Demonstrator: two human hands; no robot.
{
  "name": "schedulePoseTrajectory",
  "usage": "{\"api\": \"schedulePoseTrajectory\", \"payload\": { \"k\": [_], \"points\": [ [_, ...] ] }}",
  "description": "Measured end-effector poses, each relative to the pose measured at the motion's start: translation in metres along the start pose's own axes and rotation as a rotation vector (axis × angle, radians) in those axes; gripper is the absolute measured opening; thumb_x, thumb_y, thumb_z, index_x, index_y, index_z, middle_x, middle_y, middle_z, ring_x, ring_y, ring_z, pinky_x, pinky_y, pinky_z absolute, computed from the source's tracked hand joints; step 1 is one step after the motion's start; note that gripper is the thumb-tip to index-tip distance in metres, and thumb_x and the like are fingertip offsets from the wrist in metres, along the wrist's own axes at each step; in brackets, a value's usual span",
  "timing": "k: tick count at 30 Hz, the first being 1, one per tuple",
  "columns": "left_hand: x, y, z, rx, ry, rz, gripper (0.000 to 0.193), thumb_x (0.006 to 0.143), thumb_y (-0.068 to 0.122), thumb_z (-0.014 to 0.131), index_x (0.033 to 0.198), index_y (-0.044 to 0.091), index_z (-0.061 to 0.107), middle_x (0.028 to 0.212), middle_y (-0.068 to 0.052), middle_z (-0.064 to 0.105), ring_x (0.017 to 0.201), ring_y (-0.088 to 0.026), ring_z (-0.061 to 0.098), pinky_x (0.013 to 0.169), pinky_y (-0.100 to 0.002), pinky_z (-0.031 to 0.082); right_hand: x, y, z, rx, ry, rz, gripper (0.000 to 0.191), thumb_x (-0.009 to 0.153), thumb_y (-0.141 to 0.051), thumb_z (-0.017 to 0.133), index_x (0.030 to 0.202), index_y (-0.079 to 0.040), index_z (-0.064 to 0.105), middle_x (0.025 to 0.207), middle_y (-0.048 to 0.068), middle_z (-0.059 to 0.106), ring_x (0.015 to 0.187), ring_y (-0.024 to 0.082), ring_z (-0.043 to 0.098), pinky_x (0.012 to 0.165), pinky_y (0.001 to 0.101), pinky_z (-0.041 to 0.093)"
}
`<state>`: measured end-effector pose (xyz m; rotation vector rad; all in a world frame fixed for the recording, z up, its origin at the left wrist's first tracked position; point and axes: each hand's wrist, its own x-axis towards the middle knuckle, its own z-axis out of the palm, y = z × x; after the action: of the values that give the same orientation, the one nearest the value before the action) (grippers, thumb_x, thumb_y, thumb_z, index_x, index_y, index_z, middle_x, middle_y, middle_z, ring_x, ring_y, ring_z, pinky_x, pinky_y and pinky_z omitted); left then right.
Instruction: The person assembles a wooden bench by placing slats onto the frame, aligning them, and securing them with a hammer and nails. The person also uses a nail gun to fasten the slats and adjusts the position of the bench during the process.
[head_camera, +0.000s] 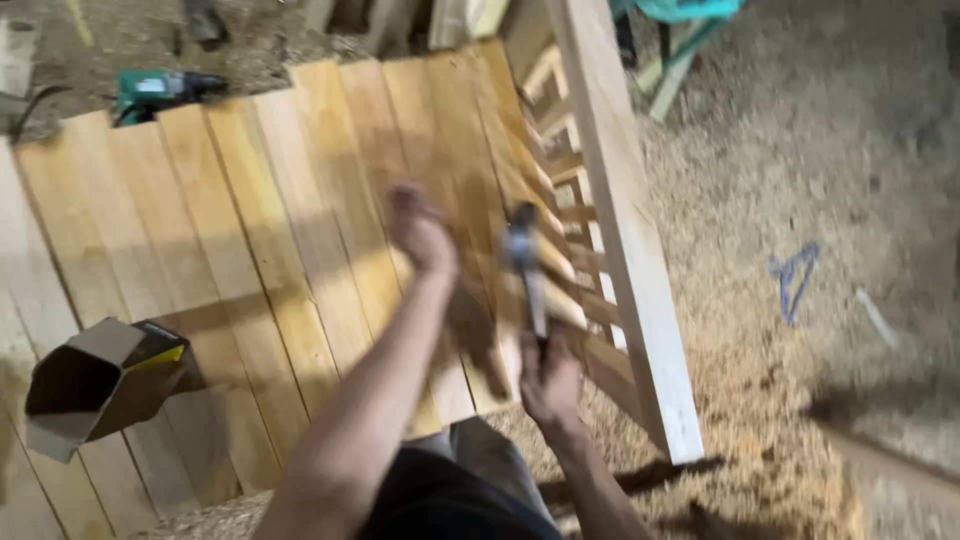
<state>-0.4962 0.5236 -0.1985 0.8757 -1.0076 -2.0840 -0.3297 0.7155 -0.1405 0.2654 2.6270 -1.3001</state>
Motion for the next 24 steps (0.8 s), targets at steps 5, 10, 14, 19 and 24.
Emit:
{"api": "schedulePoseTrajectory", "payload": {
  "k": [5, 10, 14, 19, 24],
  "points": [
    [0.029, 0.061, -0.016, 0.408, -0.353, 0.505, 0.017, 0.104, 0.013, 0.057, 0.116, 0.004, 0.065, 0.093, 0.003, 0.056, 0.080, -0.008, 0.047, 0.067, -0.022, 0.039, -0.001, -0.009, 0.041, -0.129, -0.034, -0.077, 0.051, 0.086, -0.026, 0.077, 0.125, 0.003, 0.060, 0.106, 0.026, 0.067, 0.084, 0.042, 0.068, 0.074, 0.0508, 0.057],
    [-0.022, 0.060, 0.013, 0.580, -0.904, 0.294, 0.027, 0.098, 0.010, 0.066, 0.124, 0.003, 0.060, 0.112, -0.004, 0.060, 0.096, -0.011, 0.075, 0.076, -0.027, 0.060, -0.009, 0.005, 0.059, -0.120, 0.138, -0.341, 0.039, 0.083, -0.007, 0.072, 0.119, 0.005, 0.065, 0.110, 0.027, 0.067, 0.095, 0.042, 0.066, 0.083, 0.0500, 0.056],
    [-0.081, 0.020, 0.019, 1.309, -1.179, 0.458, 0.071, 0.079, 0.029, 0.087, 0.136, 0.002, 0.054, 0.114, -0.017, 0.057, 0.078, -0.026, 0.063, 0.061, -0.038, 0.057, -0.041, 0.035, 0.041, 0.265, 0.214, 0.185, 0.016, 0.101, -0.015, 0.070, 0.099, 0.001, 0.072, 0.089, 0.019, 0.070, 0.078, 0.026, 0.061, 0.070, 0.0412, 0.050],
    [-0.118, -0.006, -0.004, 1.378, -1.280, 0.607, 0.108, 0.072, 0.054, 0.091, 0.148, -0.003, 0.039, 0.114, -0.022, 0.052, 0.087, -0.030, 0.057, 0.068, -0.043, 0.056, -0.065, 0.071, 0.008, 0.726, 0.499, 0.724, 0.017, 0.100, -0.017, 0.073, 0.097, -0.001, 0.071, 0.082, 0.011, 0.064, 0.071, 0.018, 0.053, 0.061, 0.0322, 0.043],
    [-0.125, 0.002, -0.021, 1.438, -1.288, 0.711, 0.144, 0.058, 0.073, 0.093, 0.155, -0.011, 0.028, 0.114, -0.023, 0.049, 0.089, -0.031, 0.052, 0.072, -0.044, 0.051, -0.054, 0.079, 0.000, 0.513, 0.462, 0.656, 0.014, 0.091, -0.013, 0.079, 0.096, -0.001, 0.074, 0.092, 0.008, 0.075, 0.082, 0.014, 0.068, 0.073, 0.0239, 0.054]
  ]
}}
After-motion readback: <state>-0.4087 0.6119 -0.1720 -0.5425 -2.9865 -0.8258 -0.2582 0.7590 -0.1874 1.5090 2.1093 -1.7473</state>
